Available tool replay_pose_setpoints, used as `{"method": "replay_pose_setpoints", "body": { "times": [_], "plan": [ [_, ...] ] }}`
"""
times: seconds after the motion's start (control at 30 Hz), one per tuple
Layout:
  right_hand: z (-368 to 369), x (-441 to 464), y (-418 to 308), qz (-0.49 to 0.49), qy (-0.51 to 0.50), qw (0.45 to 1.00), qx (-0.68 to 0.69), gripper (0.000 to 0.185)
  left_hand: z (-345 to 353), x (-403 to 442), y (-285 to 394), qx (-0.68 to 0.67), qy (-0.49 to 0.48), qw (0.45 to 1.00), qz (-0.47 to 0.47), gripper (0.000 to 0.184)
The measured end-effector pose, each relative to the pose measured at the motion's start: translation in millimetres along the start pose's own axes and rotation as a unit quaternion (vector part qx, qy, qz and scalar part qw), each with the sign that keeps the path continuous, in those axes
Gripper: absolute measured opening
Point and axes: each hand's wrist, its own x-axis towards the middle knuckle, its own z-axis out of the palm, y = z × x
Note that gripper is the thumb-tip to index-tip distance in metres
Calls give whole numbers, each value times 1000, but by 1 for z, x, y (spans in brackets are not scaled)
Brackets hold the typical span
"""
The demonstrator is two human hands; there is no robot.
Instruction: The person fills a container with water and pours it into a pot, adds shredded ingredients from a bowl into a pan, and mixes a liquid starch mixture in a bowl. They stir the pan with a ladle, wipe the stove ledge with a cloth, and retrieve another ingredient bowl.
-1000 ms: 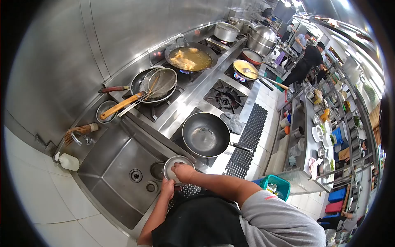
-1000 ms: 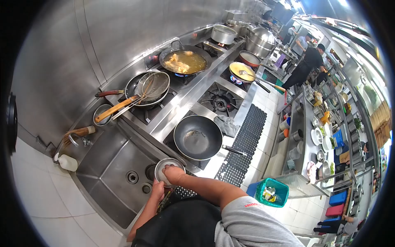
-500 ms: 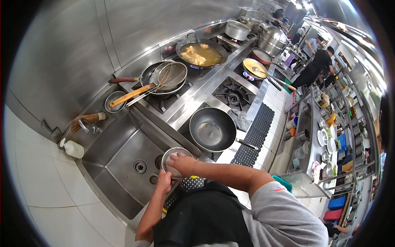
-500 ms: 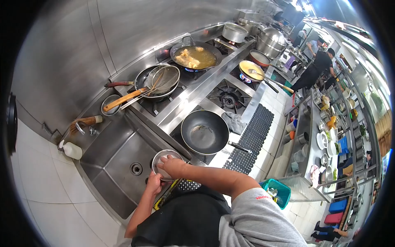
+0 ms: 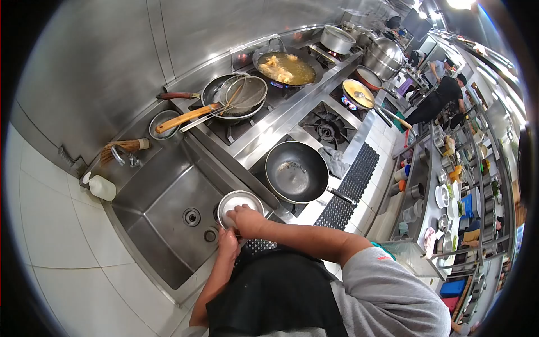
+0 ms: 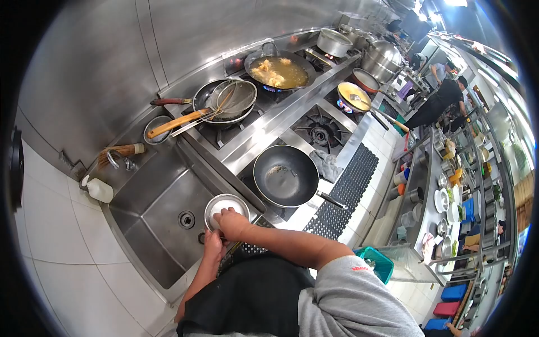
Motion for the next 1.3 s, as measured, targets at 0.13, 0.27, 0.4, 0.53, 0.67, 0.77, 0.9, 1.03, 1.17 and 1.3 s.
{"method": "replay_pose_setpoints", "body": {
  "times": [0.13, 0.27, 0.4, 0.53, 0.67, 0.77, 0.9, 1.03, 1.17, 1.3],
  "plan": [
    [-4, -2, -4, 14, 1, 1000, 20, 54, -1, 2, -9, -10, -9, 999, 31, 53],
    [2, -1, 0, 9, 12, 999, 41, 48, 22, -14, 19, -3, 26, 1000, 2, 51],
    [0, -5, 4, -81, 40, 995, 35, 28, 4, -5, 39, 90, -15, 995, -48, 47],
    [-9, -6, -3, -108, 13, 994, 13, 21, -11, 4, 45, 121, -25, 991, -53, 43],
    [-38, -9, -16, -98, 15, 994, -37, 20, -7, 4, 57, 124, -42, 991, -27, 58],
    [-56, -14, -23, -56, 47, 997, -21, 21, 0, -2, 76, 115, -51, 992, -27, 76],
    [-68, -8, -22, -90, 50, 994, -38, 44, 2, -12, 92, 90, -54, 994, -7, 84],
    [-70, 6, -24, -110, 43, 985, -128, 69, 4, -17, 101, 56, -31, 998, -13, 84],
    [-63, 33, -29, -85, 22, 986, -145, 64, -4, -7, 91, 21, -21, 999, 24, 79],
    [-44, 59, -23, -65, 35, 989, -132, 54, -9, -2, 84, -13, 6, 998, 56, 77]
  ]
}}
